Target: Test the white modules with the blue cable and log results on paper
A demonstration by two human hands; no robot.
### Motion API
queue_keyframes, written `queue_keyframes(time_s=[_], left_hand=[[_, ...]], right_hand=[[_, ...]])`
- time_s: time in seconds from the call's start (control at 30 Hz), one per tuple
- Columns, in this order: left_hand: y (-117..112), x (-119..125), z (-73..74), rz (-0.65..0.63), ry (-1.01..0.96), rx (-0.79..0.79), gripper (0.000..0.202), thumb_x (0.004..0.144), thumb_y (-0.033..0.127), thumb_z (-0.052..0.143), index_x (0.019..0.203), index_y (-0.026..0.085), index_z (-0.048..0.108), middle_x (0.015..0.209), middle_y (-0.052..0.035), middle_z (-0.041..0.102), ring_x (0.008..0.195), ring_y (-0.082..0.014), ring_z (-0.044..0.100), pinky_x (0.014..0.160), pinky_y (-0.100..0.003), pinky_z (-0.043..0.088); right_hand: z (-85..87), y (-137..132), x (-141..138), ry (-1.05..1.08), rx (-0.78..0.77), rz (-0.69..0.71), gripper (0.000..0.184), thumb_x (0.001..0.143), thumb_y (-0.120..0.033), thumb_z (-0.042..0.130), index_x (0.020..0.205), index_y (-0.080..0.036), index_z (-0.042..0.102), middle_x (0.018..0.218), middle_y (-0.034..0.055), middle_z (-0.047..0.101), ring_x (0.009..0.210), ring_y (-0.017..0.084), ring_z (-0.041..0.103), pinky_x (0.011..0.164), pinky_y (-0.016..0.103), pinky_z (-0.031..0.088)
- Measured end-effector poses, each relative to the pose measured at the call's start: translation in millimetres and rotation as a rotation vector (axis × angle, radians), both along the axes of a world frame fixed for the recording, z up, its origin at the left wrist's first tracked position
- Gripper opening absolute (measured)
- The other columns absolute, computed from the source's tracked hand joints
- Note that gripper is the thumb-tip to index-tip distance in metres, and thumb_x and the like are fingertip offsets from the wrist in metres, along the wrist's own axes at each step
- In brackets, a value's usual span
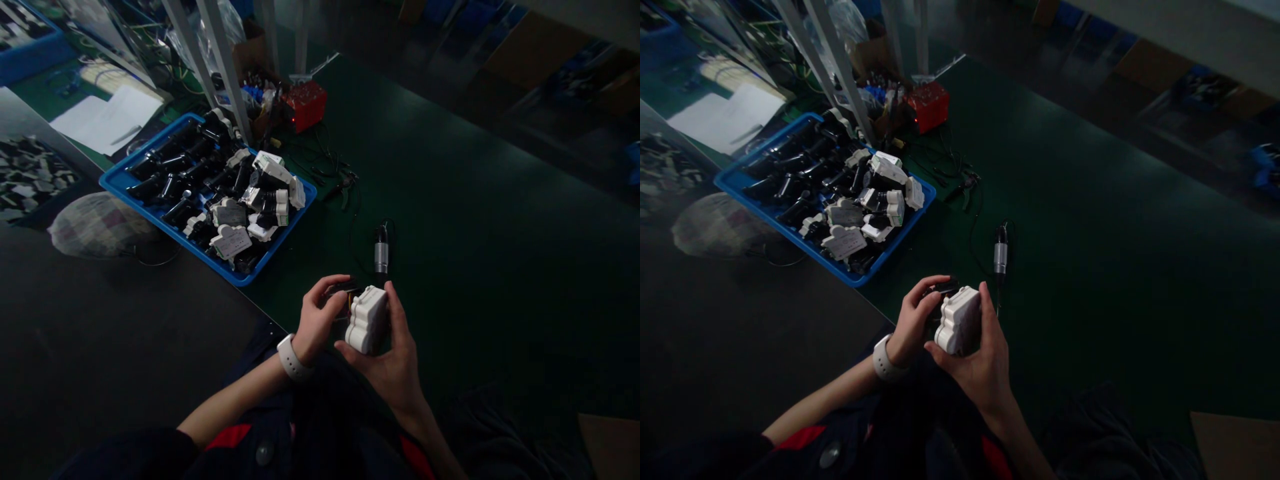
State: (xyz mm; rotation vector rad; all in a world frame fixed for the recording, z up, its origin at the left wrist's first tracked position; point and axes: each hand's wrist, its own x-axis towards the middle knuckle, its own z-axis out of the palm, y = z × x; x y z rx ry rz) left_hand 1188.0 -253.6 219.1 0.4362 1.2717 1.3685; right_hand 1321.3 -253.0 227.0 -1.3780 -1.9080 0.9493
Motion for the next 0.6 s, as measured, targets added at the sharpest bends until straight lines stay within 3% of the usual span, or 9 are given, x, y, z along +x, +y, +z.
queue_keyframes(time_s=[0.33, 0.6], left_hand=[[0.4, 1.4, 2.1, 0.028, -0.012, -0.033, 0.027, 0.073, 0.029, 0.061, 0.096, 0.016, 0.064, 0.076, -0.0023, 0.063, 0.066, -0.0134, 0.056, 0.059, -0.023, 0.044], [-6.6, -2.2, -5.4, -0.040, -0.016, 0.060, 0.032, 0.077, 0.025, 0.054, 0.107, 0.017, 0.061, 0.095, -0.0053, 0.067, 0.085, -0.0190, 0.061, 0.071, -0.027, 0.047]], right_hand=[[0.4, -0.8, 0.5, -0.010, -0.011, 0.014, 0.099, 0.064, -0.042, 0.077, 0.144, -0.023, 0.021, 0.138, 0.0142, 0.042, 0.123, 0.032, 0.045, 0.098, 0.053, 0.042], [-2.0, -1.8, 1.1, 0.020, -0.039, 0.002, 0.101, 0.062, -0.041, 0.078, 0.144, -0.024, 0.021, 0.138, 0.0138, 0.042, 0.121, 0.033, 0.046, 0.098, 0.054, 0.041]])
